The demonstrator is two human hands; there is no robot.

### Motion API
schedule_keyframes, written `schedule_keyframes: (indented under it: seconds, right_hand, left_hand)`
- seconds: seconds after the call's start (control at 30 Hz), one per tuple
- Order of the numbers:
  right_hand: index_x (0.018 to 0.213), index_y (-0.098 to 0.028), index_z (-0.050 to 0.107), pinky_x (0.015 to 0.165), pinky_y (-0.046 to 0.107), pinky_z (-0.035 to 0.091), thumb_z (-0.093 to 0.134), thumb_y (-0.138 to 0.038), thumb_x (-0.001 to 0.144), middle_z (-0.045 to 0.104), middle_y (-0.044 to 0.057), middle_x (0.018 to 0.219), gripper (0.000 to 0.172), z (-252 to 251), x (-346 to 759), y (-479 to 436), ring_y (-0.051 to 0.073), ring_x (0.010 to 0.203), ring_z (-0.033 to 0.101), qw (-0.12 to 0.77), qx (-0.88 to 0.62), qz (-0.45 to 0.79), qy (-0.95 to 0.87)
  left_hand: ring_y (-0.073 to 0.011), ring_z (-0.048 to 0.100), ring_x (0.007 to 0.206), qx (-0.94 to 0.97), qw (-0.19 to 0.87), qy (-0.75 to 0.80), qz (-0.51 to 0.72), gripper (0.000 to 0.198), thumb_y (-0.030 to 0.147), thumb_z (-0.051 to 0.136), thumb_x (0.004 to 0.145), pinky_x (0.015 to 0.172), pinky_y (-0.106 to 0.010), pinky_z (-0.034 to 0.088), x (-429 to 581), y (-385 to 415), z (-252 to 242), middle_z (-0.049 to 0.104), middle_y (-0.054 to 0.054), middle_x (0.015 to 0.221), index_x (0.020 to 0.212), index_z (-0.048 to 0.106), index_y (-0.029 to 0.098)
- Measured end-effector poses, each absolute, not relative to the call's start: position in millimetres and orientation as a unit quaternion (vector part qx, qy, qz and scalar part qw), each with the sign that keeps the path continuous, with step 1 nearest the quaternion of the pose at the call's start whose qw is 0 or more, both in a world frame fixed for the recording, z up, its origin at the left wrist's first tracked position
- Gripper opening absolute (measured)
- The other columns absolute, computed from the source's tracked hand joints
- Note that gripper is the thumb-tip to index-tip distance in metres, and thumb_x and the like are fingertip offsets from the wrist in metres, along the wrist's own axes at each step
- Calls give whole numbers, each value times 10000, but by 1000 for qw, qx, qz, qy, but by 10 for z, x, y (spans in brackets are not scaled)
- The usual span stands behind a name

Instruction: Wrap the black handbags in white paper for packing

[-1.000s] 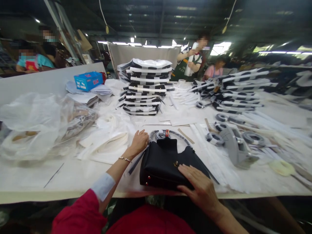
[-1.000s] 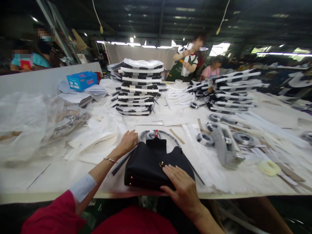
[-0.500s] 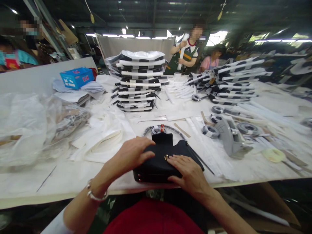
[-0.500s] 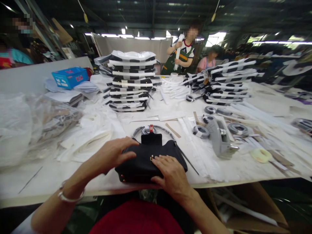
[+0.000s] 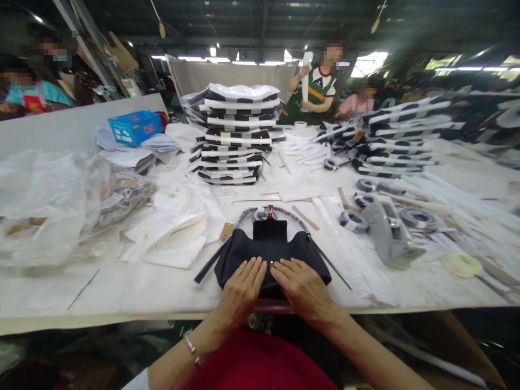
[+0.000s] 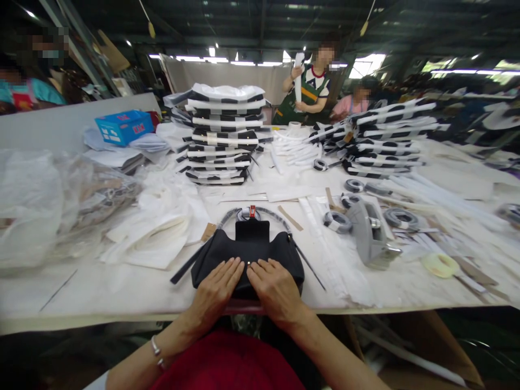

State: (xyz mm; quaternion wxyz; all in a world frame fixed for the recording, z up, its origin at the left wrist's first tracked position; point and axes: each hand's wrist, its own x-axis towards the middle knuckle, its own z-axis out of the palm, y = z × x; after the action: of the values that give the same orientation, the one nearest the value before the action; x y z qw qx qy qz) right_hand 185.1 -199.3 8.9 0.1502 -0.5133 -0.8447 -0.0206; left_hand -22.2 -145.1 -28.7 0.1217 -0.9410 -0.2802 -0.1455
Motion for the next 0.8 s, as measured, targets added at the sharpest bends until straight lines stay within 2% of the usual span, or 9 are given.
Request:
schedule_keyframes:
  seconds: [0.17,0.33,0.43,0.5,0.6,0.67,0.73,0.8]
  right_hand:
    - [1277,-170,612,995,419,491,574,-101,885,671,105,1276,400,93,1945,-1972,251,1158,636,159,-479,-60,-861]
    - [1280,-203,614,1028,449,467,713,-196,804,671,102,1277,487,195,2155,-1973,274,1166,631,125,-522,-29,-843]
    - [1244,-203,637,924,358,526,608,-165,876,708,89,1209,371,2,2190,-1995,224,1112,664,152,-526,-42,-835]
    - [1205,-188,660,859,320,544,500,-136,927,731,90,1151,325,-197,2179,-1999,196,1076,680,194,-524,-77,-826]
    - [1177,-179,674,874,341,540,405,-130,964,737,101,1124,346,-426,2120,-1990,199,1079,675,249,-533,-139,-796]
    - [1186,-190,664,909,365,528,404,-148,975,731,94,1140,338,-468,2054,-1974,209,1105,658,252,-547,-150,-784]
    - [1226,-207,637,972,412,498,424,-173,979,711,86,1190,328,-432,1982,-1951,226,1148,631,225,-567,-137,-781]
    - [1319,-204,572,1055,507,429,461,-237,974,648,109,1303,364,-363,1926,-1930,271,1239,565,190,-584,-104,-782]
  left_hand:
    - [-226,588,1245,-938,145,-263,-171,549,6,358,869,1025,-363,508,-264,-1415,-344,586,-141,1380,1396,482,97]
    - [-208,666,1128,-962,79,-248,-88,589,-42,405,806,905,-316,571,-226,-1268,-37,652,-132,1297,1351,548,133]
    - [-222,716,1002,-960,64,-269,-30,597,-44,414,795,779,-331,606,-85,-1204,135,698,-125,1215,1330,578,164]
    - [-234,720,980,-960,88,-265,-25,576,-42,404,795,762,-349,609,11,-1192,136,711,-123,1187,1295,609,156]
    - [-230,695,1059,-953,165,-236,-92,564,-58,362,775,841,-339,592,54,-1212,-82,698,-120,1218,1211,668,128]
    - [-225,671,1113,-934,224,-224,-166,571,-55,342,770,906,-336,567,8,-1225,-315,676,-120,1260,1205,672,115]
    - [-225,643,1161,-914,261,-203,-234,578,-30,337,794,969,-343,528,-56,-1214,-524,641,-125,1315,1281,618,103]
    - [-220,613,1205,-903,265,-199,-274,624,6,326,827,1063,-363,452,-99,-1177,-641,608,-133,1359,1430,464,90]
